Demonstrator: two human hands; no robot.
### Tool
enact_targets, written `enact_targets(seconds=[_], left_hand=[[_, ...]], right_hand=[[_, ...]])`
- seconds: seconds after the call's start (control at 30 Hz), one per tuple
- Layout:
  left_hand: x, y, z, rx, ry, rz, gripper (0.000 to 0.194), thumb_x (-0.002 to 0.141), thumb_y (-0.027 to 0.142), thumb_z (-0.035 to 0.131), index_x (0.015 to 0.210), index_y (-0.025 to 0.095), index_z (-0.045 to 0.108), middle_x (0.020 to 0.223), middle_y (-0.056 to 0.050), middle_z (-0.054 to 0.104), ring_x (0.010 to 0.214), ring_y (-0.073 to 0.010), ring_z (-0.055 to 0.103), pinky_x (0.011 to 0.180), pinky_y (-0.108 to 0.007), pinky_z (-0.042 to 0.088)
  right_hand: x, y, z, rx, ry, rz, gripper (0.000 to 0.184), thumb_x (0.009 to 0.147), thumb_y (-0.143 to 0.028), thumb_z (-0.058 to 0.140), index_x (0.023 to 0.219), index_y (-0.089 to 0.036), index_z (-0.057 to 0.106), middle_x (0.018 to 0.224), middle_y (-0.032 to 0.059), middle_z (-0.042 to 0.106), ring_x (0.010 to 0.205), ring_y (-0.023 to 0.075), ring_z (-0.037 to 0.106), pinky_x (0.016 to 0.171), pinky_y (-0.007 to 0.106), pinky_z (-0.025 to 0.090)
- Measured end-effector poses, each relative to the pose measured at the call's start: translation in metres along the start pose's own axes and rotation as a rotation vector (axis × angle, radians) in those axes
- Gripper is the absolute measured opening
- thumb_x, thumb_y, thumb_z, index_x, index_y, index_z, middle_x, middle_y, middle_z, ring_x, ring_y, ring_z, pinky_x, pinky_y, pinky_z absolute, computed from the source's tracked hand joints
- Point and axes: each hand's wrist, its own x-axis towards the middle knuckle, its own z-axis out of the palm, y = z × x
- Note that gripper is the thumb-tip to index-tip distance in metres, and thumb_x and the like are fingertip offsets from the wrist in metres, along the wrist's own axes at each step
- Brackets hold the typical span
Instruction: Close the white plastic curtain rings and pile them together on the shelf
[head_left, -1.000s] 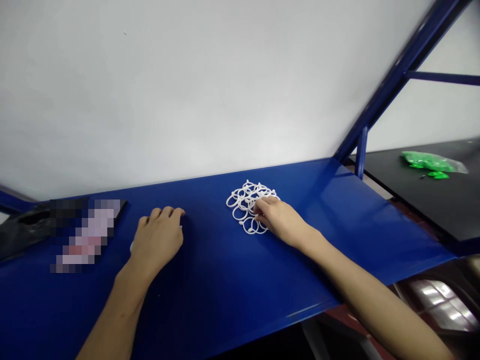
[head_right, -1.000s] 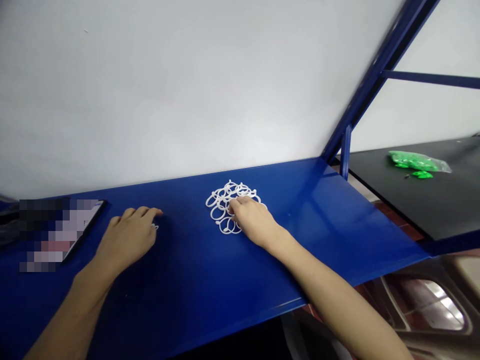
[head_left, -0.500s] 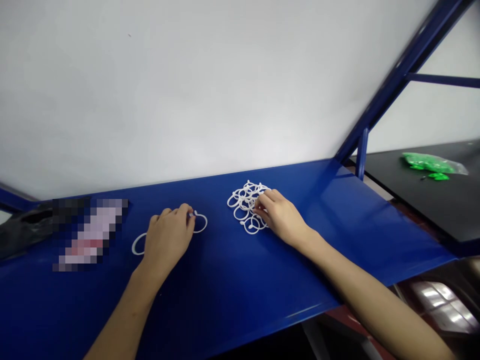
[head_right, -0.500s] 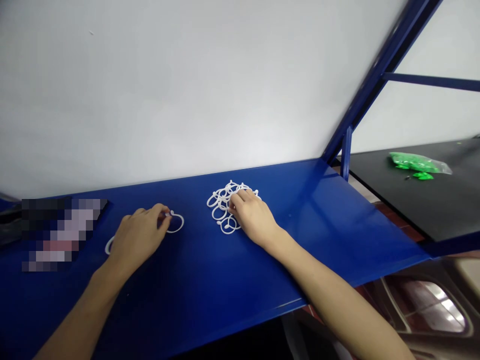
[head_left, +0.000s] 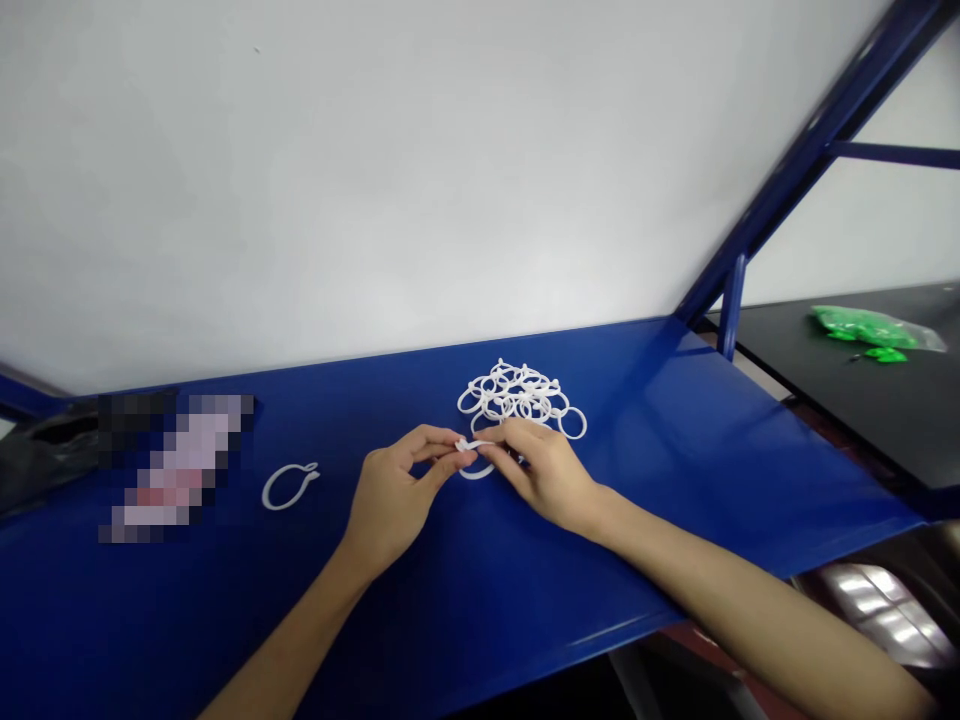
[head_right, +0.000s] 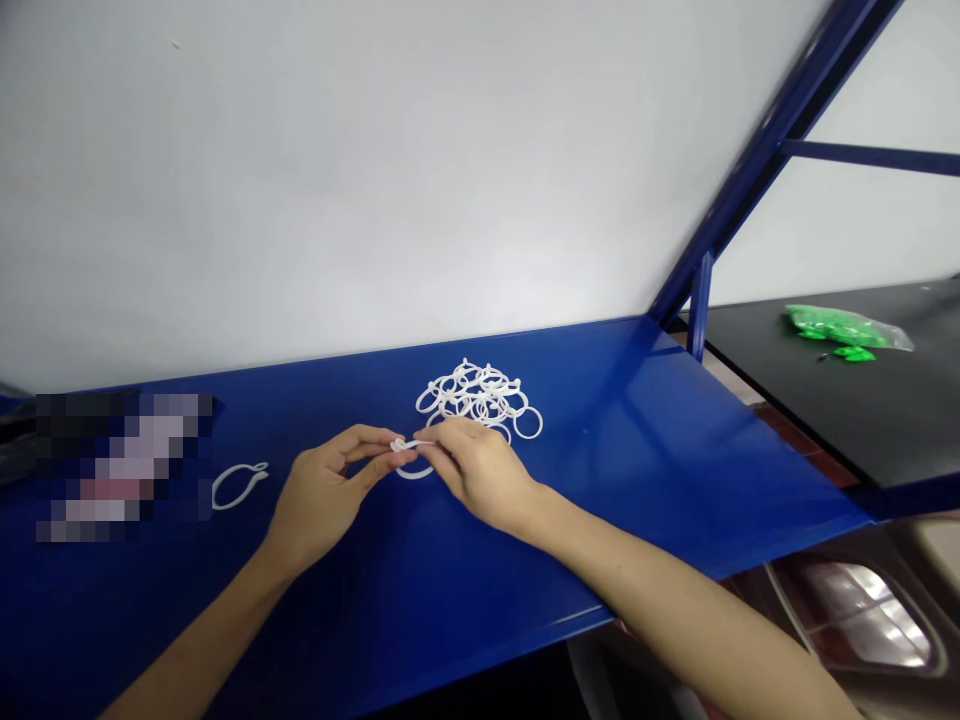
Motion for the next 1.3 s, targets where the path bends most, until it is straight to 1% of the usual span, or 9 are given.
enact_targets(seconds=[0.17,0.33,0.43,0.53,0.67,0.83,1.07,1.17,1.3], left_hand=[[-0.004,-0.004,0.011,-0.079,0.119,0.021,0.019,0.082,0.044,0.07,0.085,0.026,0.073,0.084,0.001,0.08,0.078,-0.022,0.077,0.074,-0.032,0.062],[-0.008,-0.005,0.014,-0.053,0.106,0.061,0.009,0.084,0.032,0.066,0.087,0.026,0.071,0.085,0.003,0.08,0.079,-0.0194,0.077,0.074,-0.029,0.061],[-0.008,-0.007,0.013,-0.008,0.103,0.095,0.012,0.085,0.027,0.065,0.096,0.026,0.069,0.075,0.005,0.078,0.081,-0.0186,0.077,0.079,-0.029,0.06],[-0.007,-0.012,0.013,0.011,0.069,0.121,0.016,0.086,0.023,0.062,0.1,0.026,0.068,0.071,0.006,0.077,0.08,-0.0178,0.076,0.077,-0.029,0.059],[-0.007,-0.017,0.015,-0.034,-0.019,0.139,0.01,0.086,0.02,0.06,0.084,0.025,0.068,0.072,0.005,0.076,0.07,-0.015,0.075,0.071,-0.025,0.059],[-0.009,-0.021,0.016,-0.057,-0.099,0.16,0.016,0.09,0.028,0.061,0.077,0.025,0.071,0.073,0.003,0.076,0.07,-0.014,0.073,0.07,-0.024,0.057],[-0.004,-0.026,0.011,-0.082,-0.105,0.184,0.015,0.09,0.031,0.064,0.078,0.024,0.071,0.074,0.002,0.073,0.071,-0.0138,0.069,0.07,-0.026,0.055],[0.004,-0.025,0.008,-0.044,-0.043,0.206,0.014,0.088,0.035,0.066,0.082,0.023,0.072,0.08,0.0,0.072,0.075,-0.0143,0.067,0.072,-0.026,0.053],[0.014,-0.021,0.005,0.106,-0.001,0.208,0.021,0.091,0.04,0.061,0.1,0.026,0.074,0.096,-0.001,0.073,0.079,-0.0145,0.065,0.075,-0.028,0.053]], right_hand=[[-0.003,-0.001,0.001,-0.103,-0.01,-0.028,0.022,0.104,-0.026,0.047,0.105,-0.015,0.066,0.087,0.0073,0.07,0.077,0.0156,0.065,0.073,0.029,0.055],[-0.004,0.0,-0.002,-0.177,-0.106,-0.124,0.027,0.105,-0.025,0.042,0.107,-0.012,0.066,0.087,0.0099,0.069,0.078,0.0168,0.063,0.072,0.029,0.054],[-0.003,0.004,-0.003,-0.204,-0.141,-0.184,0.026,0.104,-0.021,0.043,0.111,-0.01,0.066,0.087,0.0103,0.069,0.077,0.0173,0.061,0.071,0.029,0.052],[-0.002,0.008,-0.004,-0.228,-0.193,-0.205,0.026,0.104,-0.017,0.041,0.114,-0.01,0.064,0.087,0.0098,0.068,0.078,0.0177,0.061,0.073,0.03,0.052],[0.0,0.014,-0.007,-0.251,-0.268,-0.212,0.025,0.102,-0.012,0.041,0.113,-0.012,0.063,0.089,0.0089,0.067,0.081,0.0175,0.06,0.074,0.03,0.051],[0.003,0.017,-0.01,-0.278,-0.325,-0.239,0.025,0.098,-0.006,0.043,0.11,-0.012,0.065,0.088,0.0079,0.066,0.08,0.0173,0.059,0.071,0.029,0.049],[0.003,0.016,-0.008,-0.269,-0.297,-0.239,0.025,0.101,-0.012,0.043,0.112,-0.013,0.065,0.088,0.008,0.067,0.08,0.0173,0.06,0.072,0.03,0.049],[0.004,0.011,-0.007,-0.265,-0.198,-0.166,0.028,0.104,-0.022,0.042,0.115,-0.014,0.066,0.09,0.0084,0.067,0.081,0.0171,0.061,0.071,0.029,0.05],[0.006,0.01,-0.004,-0.315,-0.075,-0.069,0.028,0.104,-0.026,0.045,0.115,-0.015,0.068,0.095,0.0094,0.066,0.085,0.0183,0.06,0.074,0.03,0.05]])
